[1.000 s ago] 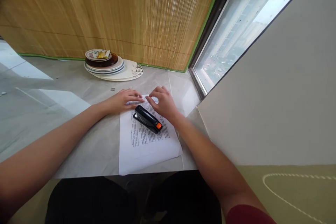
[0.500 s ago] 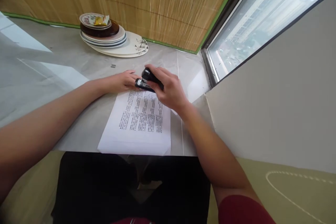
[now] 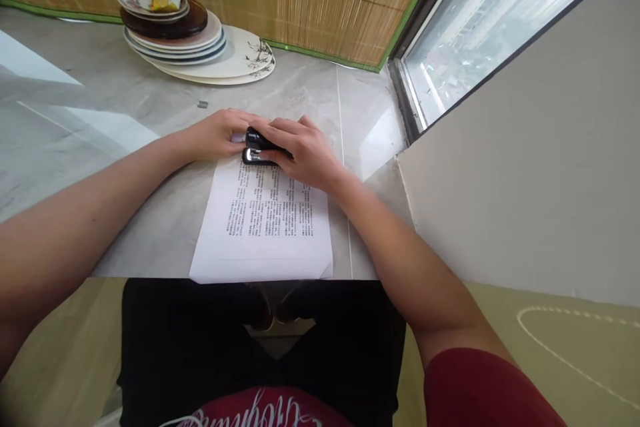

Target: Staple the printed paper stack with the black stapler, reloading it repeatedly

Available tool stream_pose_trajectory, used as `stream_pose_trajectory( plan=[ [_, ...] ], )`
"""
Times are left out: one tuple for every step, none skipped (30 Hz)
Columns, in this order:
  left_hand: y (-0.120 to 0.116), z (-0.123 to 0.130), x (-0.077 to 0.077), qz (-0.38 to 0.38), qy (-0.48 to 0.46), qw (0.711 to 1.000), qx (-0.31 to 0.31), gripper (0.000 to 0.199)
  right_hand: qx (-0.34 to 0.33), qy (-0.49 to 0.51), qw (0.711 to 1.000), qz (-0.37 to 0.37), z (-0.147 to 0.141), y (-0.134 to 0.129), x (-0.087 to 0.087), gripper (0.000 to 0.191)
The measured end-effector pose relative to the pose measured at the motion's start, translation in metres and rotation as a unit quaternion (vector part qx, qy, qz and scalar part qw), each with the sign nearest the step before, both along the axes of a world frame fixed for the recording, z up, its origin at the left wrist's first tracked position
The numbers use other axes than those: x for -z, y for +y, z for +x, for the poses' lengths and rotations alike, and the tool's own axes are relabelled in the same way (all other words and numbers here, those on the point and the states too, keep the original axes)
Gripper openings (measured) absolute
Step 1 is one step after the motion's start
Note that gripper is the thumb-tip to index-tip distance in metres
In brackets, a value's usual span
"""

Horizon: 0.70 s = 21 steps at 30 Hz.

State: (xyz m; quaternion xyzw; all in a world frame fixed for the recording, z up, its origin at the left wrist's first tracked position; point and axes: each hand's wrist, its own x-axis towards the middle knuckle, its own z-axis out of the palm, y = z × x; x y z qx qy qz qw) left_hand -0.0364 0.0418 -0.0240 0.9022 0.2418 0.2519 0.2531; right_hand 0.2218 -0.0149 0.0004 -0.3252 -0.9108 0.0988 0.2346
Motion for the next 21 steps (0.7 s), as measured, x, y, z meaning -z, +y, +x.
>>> stream_pose_trajectory(
  plan=[
    [-0.001, 0.0, -0.001, -0.007, -0.003, 1.0, -0.008, 0.021, 0.0, 0.0, 1.0, -0.002, 0.0, 0.0, 0.001, 0.05],
    [-0.001, 0.0, -0.002, -0.014, -0.005, 1.0, -0.018, 0.024, 0.0, -0.001, 1.0, -0.004, -0.001, 0.001, 0.002, 0.05],
    [-0.001, 0.0, -0.003, -0.021, -0.008, 0.999, -0.029, 0.027, -0.002, 0.001, 1.0, -0.005, -0.001, 0.001, 0.003, 0.05],
    [-0.001, -0.001, -0.003, -0.027, -0.011, 0.999, -0.037, 0.028, -0.006, 0.008, 1.0, -0.004, -0.001, 0.001, 0.004, 0.049],
    [-0.001, -0.001, -0.004, -0.033, -0.014, 0.999, -0.041, 0.027, -0.011, 0.017, 1.0, -0.002, -0.001, 0.0, 0.006, 0.049],
    [-0.002, -0.002, -0.004, -0.039, -0.019, 0.998, -0.04, 0.026, -0.017, 0.028, 0.999, 0.002, -0.001, 0.0, 0.007, 0.049],
    [-0.002, -0.002, -0.005, -0.046, -0.024, 0.998, -0.039, 0.025, -0.023, 0.039, 0.999, 0.005, -0.002, 0.0, 0.008, 0.049],
    [-0.002, -0.002, -0.006, -0.053, -0.03, 0.997, -0.038, 0.024, -0.028, 0.048, 0.998, 0.008, -0.002, 0.001, 0.009, 0.048],
    [-0.003, -0.002, -0.007, -0.061, -0.033, 0.997, -0.039, 0.025, -0.034, 0.055, 0.998, 0.009, -0.002, 0.002, 0.01, 0.047],
    [-0.003, -0.002, -0.007, -0.068, -0.033, 0.996, -0.042, 0.026, -0.04, 0.059, 0.997, 0.007, -0.002, 0.002, 0.011, 0.046],
    [-0.004, -0.002, -0.008, -0.072, -0.034, 0.996, -0.043, 0.027, -0.047, 0.067, 0.997, 0.005, -0.002, 0.004, 0.011, 0.044],
    [-0.004, -0.002, -0.008, -0.07, -0.034, 0.996, -0.041, 0.027, -0.053, 0.079, 0.995, 0.001, -0.003, 0.005, 0.011, 0.041],
    [-0.004, -0.002, -0.007, -0.064, -0.034, 0.997, -0.036, 0.026, -0.055, 0.099, 0.994, -0.005, -0.002, 0.005, 0.009, 0.038],
    [-0.003, -0.002, -0.007, -0.055, -0.034, 0.997, -0.029, 0.024, -0.051, 0.128, 0.99, -0.011, -0.002, 0.006, 0.008, 0.034],
    [-0.003, -0.002, -0.006, -0.047, -0.036, 0.998, -0.023, 0.023, -0.037, 0.167, 0.985, -0.017, -0.002, 0.006, 0.005, 0.033],
    [-0.002, -0.002, -0.005, -0.042, -0.04, 0.998, -0.02, 0.022, -0.015, 0.212, 0.977, -0.022, -0.001, 0.005, 0.003, 0.036],
    [-0.002, -0.002, -0.005, -0.042, -0.044, 0.998, -0.021, 0.021, 0.013, 0.259, 0.965, -0.027, 0.0, 0.004, 0.001, 0.041],
    [-0.002, -0.002, -0.005, -0.048, -0.049, 0.997, -0.023, 0.019, 0.044, 0.303, 0.951, -0.034, 0.0, 0.003, -0.001, 0.047],
    [-0.002, -0.002, -0.005, -0.056, -0.053, 0.997, -0.028, 0.018, 0.072, 0.343, 0.936, -0.042, 0.001, 0.002, -0.002, 0.052],
    [-0.002, -0.001, -0.005, -0.065, -0.057, 0.996, -0.032, 0.017, 0.093, 0.376, 0.92, -0.055, 0.002, 0.002, -0.002, 0.056],
    [-0.003, -0.001, -0.005, -0.072, -0.059, 0.995, -0.035, 0.016, 0.106, 0.403, 0.906, -0.074, 0.003, 0.002, -0.002, 0.058]
  ],
)
